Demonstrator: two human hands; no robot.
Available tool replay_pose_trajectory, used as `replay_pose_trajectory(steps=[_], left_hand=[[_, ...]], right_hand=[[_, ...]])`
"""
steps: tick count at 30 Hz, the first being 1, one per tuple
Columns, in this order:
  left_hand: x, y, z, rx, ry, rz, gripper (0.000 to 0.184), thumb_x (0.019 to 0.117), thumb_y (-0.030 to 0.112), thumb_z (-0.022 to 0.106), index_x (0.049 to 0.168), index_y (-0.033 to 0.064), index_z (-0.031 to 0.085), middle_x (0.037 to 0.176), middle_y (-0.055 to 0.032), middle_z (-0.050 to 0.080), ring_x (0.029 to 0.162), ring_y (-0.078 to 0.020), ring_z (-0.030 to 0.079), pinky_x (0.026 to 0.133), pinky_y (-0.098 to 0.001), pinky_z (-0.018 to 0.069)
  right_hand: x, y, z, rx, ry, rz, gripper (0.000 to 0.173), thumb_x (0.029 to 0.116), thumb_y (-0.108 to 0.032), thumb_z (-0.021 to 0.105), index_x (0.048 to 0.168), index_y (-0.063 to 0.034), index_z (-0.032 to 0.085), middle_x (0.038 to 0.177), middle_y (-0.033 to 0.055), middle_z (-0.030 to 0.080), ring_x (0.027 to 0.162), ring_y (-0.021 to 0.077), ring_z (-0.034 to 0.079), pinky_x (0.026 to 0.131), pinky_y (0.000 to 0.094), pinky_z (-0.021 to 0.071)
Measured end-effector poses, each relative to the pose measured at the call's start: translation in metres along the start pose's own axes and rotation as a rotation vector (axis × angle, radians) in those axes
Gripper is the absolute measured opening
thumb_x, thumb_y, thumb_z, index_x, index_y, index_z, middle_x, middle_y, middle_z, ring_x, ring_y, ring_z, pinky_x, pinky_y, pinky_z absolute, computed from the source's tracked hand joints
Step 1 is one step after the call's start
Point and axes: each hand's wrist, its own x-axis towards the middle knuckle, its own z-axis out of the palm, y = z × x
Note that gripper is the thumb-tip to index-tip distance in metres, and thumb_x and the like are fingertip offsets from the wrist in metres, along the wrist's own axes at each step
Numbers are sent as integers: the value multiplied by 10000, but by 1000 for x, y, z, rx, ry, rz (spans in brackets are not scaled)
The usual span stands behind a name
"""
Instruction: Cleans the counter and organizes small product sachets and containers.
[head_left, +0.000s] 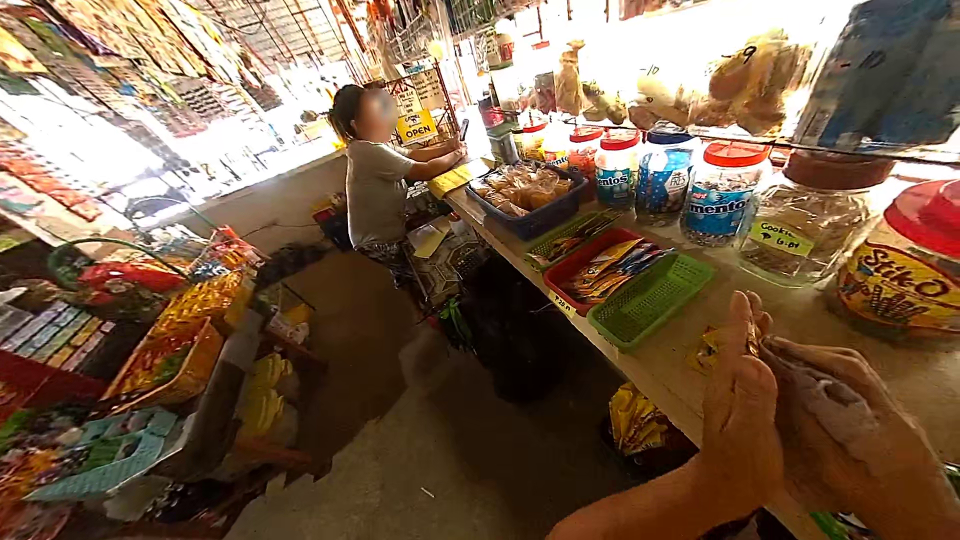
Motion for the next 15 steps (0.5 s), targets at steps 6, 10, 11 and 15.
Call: replay_pose_trajectory(steps=[6, 10, 11, 15], left_hand=[[-14, -3, 12, 118, -14, -75, 715, 1093, 335, 271, 1512, -222, 112, 1598, -350, 230, 1515, -219, 270, 1230, -306, 220], [-17, -12, 13, 209, -19, -11, 632, 1078, 190, 328, 1508, -228, 127, 1587, -377, 223, 1521, -259, 265, 1242, -325, 204], [-10, -12, 8, 206, -6, -10, 629, 1091, 218, 315, 1512, -217, 143, 1585, -361, 255, 1510, -235, 293, 1234, -317, 231], [13, -4, -7, 58, 60, -90, 660, 1093, 303, 279, 1544, -162, 152, 1586, -299, 302, 1475, -189, 343, 1203, -309, 284]], right_hand=[[11, 5, -9, 77, -1, -12, 359, 1046, -223, 554, 1234, 79, 607, 1210, 169, 651, 1168, 49, 593, 1023, 180, 470], [9, 3, -8, 152, -12, 93, 402, 1022, -197, 568, 1243, 139, 570, 1251, 151, 648, 1172, -22, 588, 1022, 147, 476], [7, 1, -6, 171, -32, 96, 383, 1032, -190, 549, 1249, 125, 575, 1255, 138, 650, 1172, -24, 587, 1024, 151, 477], [-3, -9, 6, 143, -67, 36, 339, 1056, -256, 530, 1267, 0, 601, 1186, 89, 649, 1124, -27, 582, 988, 130, 468]])
